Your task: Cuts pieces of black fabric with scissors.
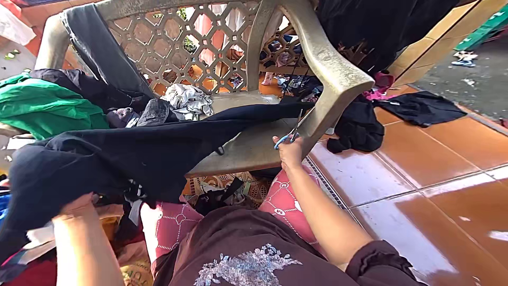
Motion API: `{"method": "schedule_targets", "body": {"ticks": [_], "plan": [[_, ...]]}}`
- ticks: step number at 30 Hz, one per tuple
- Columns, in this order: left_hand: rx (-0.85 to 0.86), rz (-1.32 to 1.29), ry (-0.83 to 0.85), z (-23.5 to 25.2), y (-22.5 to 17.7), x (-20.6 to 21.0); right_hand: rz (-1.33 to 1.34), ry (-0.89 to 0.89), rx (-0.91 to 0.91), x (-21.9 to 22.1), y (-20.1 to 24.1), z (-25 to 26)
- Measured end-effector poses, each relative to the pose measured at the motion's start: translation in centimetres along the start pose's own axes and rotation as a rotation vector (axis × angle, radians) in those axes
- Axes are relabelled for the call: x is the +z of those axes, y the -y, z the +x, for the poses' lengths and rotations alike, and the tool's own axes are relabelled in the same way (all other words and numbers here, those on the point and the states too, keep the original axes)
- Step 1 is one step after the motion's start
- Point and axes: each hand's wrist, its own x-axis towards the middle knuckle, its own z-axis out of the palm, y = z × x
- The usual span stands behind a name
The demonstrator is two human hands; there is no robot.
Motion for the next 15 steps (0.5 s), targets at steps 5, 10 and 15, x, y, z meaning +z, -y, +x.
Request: {"method": "schedule_targets", "body": {"ticks": [5,10,15], "plan": [[-0.169,0.125,0.221,0.0,-1.8,0.8,-0.130,-0.019,-0.078,0.3,0.4,0.9],[-0.117,0.185,0.058,-0.5,-5.0,1.8,-0.358,-0.022,-0.087,1.0,1.5,3.2],[-0.089,0.523,0.037,2.4,-6.6,4.8,-0.570,0.042,-0.041,1.5,2.8,7.2]]}}
